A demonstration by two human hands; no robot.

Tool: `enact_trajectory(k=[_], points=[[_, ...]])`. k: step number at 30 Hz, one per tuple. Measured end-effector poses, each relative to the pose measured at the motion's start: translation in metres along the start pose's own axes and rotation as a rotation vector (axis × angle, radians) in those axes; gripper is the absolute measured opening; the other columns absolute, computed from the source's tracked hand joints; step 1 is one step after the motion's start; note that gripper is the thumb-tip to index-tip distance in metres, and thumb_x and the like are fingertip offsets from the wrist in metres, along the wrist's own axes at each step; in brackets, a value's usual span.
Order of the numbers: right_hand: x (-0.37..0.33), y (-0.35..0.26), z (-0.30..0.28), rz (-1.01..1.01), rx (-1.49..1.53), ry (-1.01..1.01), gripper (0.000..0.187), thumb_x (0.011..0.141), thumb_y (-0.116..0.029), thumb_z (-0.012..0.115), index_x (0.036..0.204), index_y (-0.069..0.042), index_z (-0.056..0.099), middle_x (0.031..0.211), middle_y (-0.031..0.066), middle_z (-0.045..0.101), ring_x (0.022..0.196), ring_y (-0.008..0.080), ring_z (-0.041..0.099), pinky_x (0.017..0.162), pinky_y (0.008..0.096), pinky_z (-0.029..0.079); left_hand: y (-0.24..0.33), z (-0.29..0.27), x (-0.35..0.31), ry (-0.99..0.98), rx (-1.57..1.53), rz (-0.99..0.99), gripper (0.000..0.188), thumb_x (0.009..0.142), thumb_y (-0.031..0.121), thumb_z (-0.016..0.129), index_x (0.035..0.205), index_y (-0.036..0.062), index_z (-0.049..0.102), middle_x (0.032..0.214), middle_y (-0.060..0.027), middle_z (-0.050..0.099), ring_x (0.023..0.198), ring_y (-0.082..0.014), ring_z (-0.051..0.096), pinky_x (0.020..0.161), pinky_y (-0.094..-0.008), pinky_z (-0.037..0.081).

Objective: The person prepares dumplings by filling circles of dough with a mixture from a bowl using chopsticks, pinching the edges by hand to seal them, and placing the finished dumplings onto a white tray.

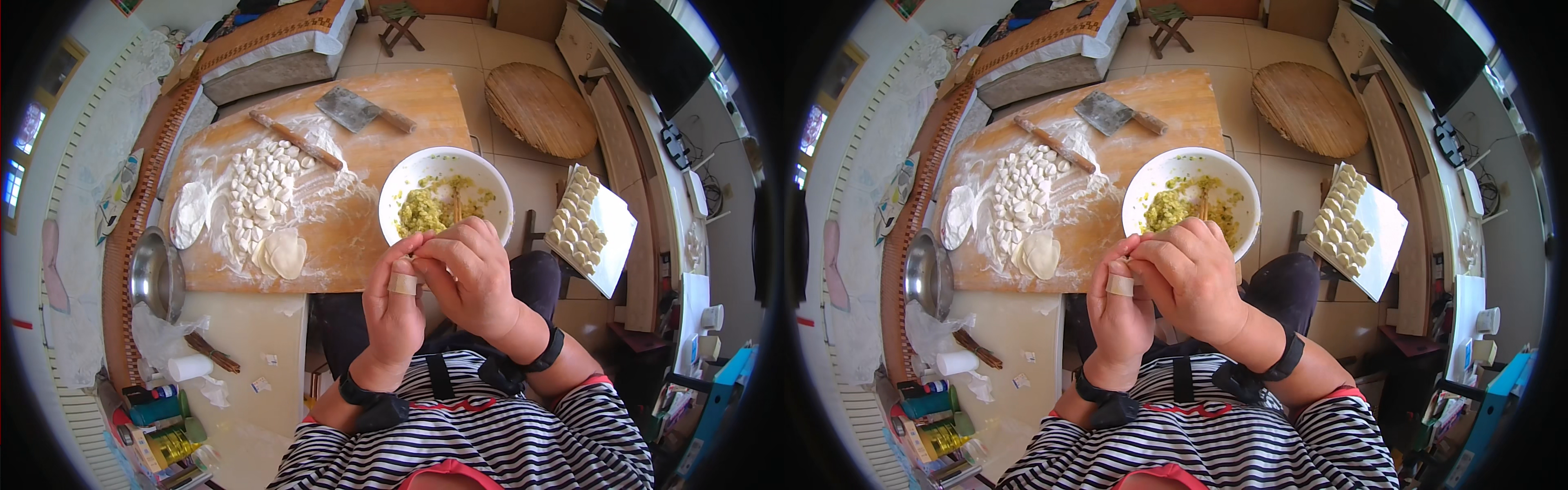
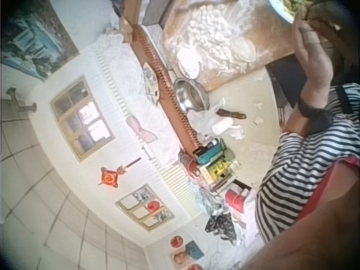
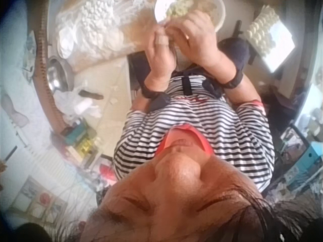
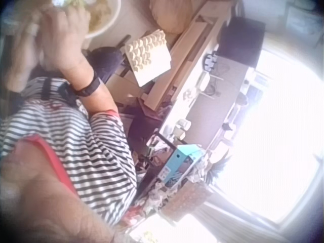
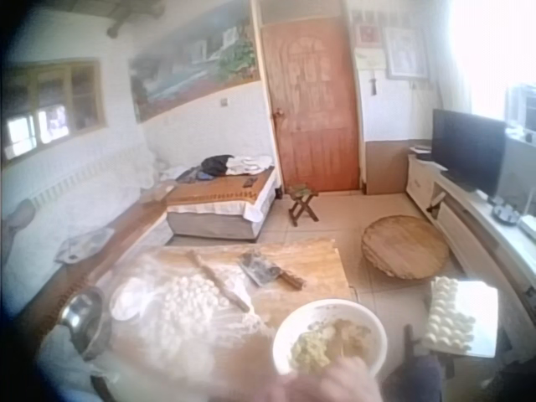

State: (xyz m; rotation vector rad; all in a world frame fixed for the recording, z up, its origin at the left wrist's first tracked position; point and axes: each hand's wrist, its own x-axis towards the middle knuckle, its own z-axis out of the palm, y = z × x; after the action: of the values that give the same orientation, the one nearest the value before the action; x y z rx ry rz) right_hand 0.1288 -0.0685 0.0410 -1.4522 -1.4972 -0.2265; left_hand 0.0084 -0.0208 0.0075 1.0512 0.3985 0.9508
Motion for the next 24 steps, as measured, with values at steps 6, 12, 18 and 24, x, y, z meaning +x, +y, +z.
enact_trajectory(k=[6,12,18,24], points=[[0.004,0.009,-0.006,0.111,0.041,-0.35,0.032,0.088,-0.04,0.062,0.088,-0.008,0.066,0.081,0.0088,0.063,0.074,0.0289,0.059,0.071,0.04,0.043,0.003,-0.002,-0.002,-0.076,-0.328,-0.067,0.04,0.106,0.029,0.035,0.13,0.0037,0.053,0.143,-0.0135,0.045,0.117,-0.0193,0.053,0.105,-0.0377,0.041],[0.007,0.004,0.012,-0.073,-0.015,-0.339,0.025,0.087,-0.028,0.06,0.075,-0.006,0.064,0.07,0.0098,0.061,0.066,0.0286,0.059,0.067,0.0395,0.044,0.003,-0.003,-0.008,0.025,-0.338,-0.067,0.021,0.103,0.016,0.043,0.112,0.0027,0.057,0.142,-0.0119,0.046,0.116,-0.0152,0.051,0.102,-0.0305,0.043],[0.014,-0.015,0.039,-0.163,-0.073,-0.345,0.024,0.084,-0.023,0.06,0.068,-0.004,0.06,0.061,0.0101,0.059,0.055,0.0283,0.058,0.059,0.0394,0.046,0.016,-0.009,-0.014,0.259,-0.568,-0.167,0.02,0.104,0.019,0.04,0.105,0.0055,0.055,0.127,-0.0067,0.053,0.104,-0.0095,0.052,0.099,-0.0274,0.043],[0.019,-0.016,0.069,0.007,-0.006,-0.547,0.028,0.093,-0.026,0.051,0.076,-0.01,0.066,0.066,0.0118,0.062,0.061,0.0307,0.061,0.059,0.042,0.047,0.013,-0.046,-0.008,0.194,-0.551,-0.183,0.042,0.105,0.031,0.035,0.131,0.0017,0.049,0.127,-0.0061,0.054,0.119,-0.0166,0.051,0.105,-0.0337,0.039]])
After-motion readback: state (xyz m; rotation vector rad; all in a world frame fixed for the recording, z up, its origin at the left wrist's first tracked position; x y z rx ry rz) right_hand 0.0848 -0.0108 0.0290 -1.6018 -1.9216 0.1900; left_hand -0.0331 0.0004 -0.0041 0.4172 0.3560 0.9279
